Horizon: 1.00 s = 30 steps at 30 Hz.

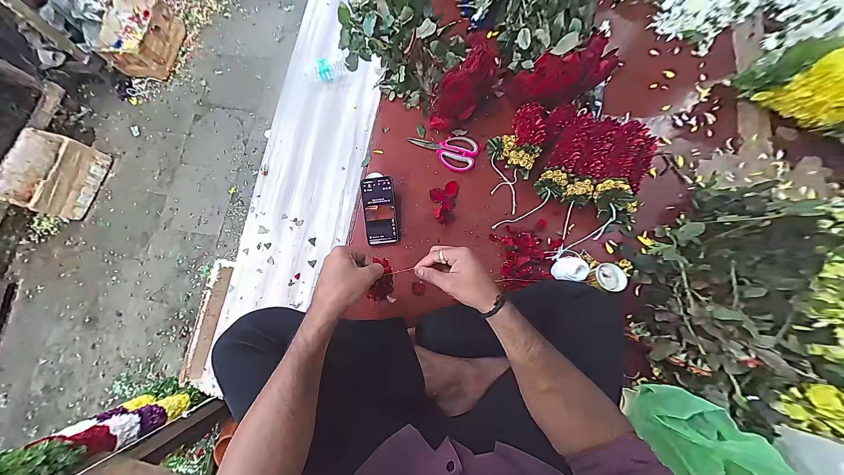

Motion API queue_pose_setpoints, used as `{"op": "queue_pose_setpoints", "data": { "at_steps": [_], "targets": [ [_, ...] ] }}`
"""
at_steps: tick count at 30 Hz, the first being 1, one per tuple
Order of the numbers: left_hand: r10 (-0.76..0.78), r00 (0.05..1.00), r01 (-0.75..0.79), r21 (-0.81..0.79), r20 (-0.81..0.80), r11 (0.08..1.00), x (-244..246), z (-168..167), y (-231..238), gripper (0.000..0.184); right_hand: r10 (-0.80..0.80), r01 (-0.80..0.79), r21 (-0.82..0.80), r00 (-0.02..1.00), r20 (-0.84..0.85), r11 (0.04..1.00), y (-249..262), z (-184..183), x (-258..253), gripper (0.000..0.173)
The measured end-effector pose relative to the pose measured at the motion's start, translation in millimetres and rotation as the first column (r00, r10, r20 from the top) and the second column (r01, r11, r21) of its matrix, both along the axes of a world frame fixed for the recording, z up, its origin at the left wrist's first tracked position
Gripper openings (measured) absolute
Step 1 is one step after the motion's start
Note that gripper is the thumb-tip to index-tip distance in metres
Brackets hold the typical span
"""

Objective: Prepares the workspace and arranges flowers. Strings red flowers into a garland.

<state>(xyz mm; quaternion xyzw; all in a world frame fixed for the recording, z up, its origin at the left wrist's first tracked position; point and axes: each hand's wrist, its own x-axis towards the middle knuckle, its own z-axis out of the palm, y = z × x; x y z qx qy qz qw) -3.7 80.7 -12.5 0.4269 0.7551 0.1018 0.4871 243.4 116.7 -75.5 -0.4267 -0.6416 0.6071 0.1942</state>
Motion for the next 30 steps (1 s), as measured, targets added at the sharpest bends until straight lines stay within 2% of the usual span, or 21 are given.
{"op": "queue_pose_setpoints", "data": {
  "at_steps": [4, 6, 8, 10, 11, 12, 14, 15, 16, 18, 20, 22, 24, 27, 30],
  "targets": [
    [-0.035, 0.994, 0.035, -0.005, -0.103, 0.999, 1, 0, 5, 0.027, 0.161, -0.172, -0.038, 0.966, -0.202, 0.984, 2, 25, 6, 0.009],
    [-0.176, 0.974, 0.171, -0.048, -0.143, 0.984, 4, 3, 7, 0.022, 0.135, -0.136, 0.015, 0.947, -0.293, 0.991, 1, 34, 2, 0.011],
    [-0.408, 0.912, 0.404, -0.089, -0.038, 0.911, 11, 14, 8, 0.018, 0.062, -0.045, 0.059, 0.948, -0.313, 0.997, 5, 33, 0, 0.01],
    [-0.549, 0.807, 0.556, 0.031, 0.22, 0.831, 18, 26, 8, 0.012, 0.033, -0.033, 0.006, 0.947, -0.319, 0.999, 11, 18, 1, 0.011],
    [-0.536, 0.763, 0.521, 0.148, 0.36, 0.841, 21, 28, 7, 0.011, 0.024, -0.051, -0.074, 0.942, -0.335, 0.996, 10, 9, 1, 0.011],
    [-0.485, 0.733, 0.414, 0.251, 0.477, 0.875, 25, 28, 6, 0.009, -0.003, -0.069, -0.189, 0.935, -0.356, 0.98, 7, 1, 0, 0.011],
    [-0.31, 0.749, 0.111, 0.351, 0.586, 0.93, 31, 24, 5, 0.008, -0.066, -0.073, -0.339, 0.922, -0.383, 0.938, -7, -6, -2, 0.009],
    [-0.213, 0.781, -0.022, 0.367, 0.587, 0.93, 32, 19, 5, 0.009, -0.036, -0.093, -0.314, 0.924, -0.38, 0.945, -13, -6, -4, 0.006],
    [-0.122, 0.829, -0.113, 0.377, 0.546, 0.919, 32, 14, 5, 0.009, 0.036, -0.154, -0.271, 0.918, -0.395, 0.95, -16, -2, -9, 0.01],
    [0.036, 0.927, -0.186, 0.374, 0.372, 0.909, 27, 2, 6, 0.012, 0.147, -0.249, -0.185, 0.887, -0.437, 0.951, -15, 6, -15, 0.013],
    [0.101, 0.964, -0.169, 0.273, 0.247, 0.947, 16, -7, 6, 0.012, 0.179, -0.261, -0.136, 0.884, -0.433, 0.956, -8, 13, -11, 0.014],
    [0.036, 0.974, -0.067, 0.133, 0.224, 0.989, 4, -9, 5, 0.013, 0.128, -0.189, -0.116, 0.906, -0.403, 0.975, 4, 18, 1, 0.013],
    [-0.096, 0.96, 0.087, 0.045, 0.262, 0.995, -2, -6, 5, 0.012, 0.094, -0.14, -0.108, 0.932, -0.351, 0.984, 19, 21, 21, 0.012],
    [-0.232, 0.917, 0.246, -0.003, 0.326, 0.969, 3, 1, 5, 0.011, 0.113, -0.154, -0.173, 0.967, -0.23, 0.973, 31, 21, 45, 0.012],
    [-0.253, 0.916, 0.266, -0.001, 0.31, 0.964, 9, 0, 4, 0.013, 0.109, -0.112, -0.283, 0.994, -0.027, 0.953, 42, 15, 60, 0.021]
  ]
}}
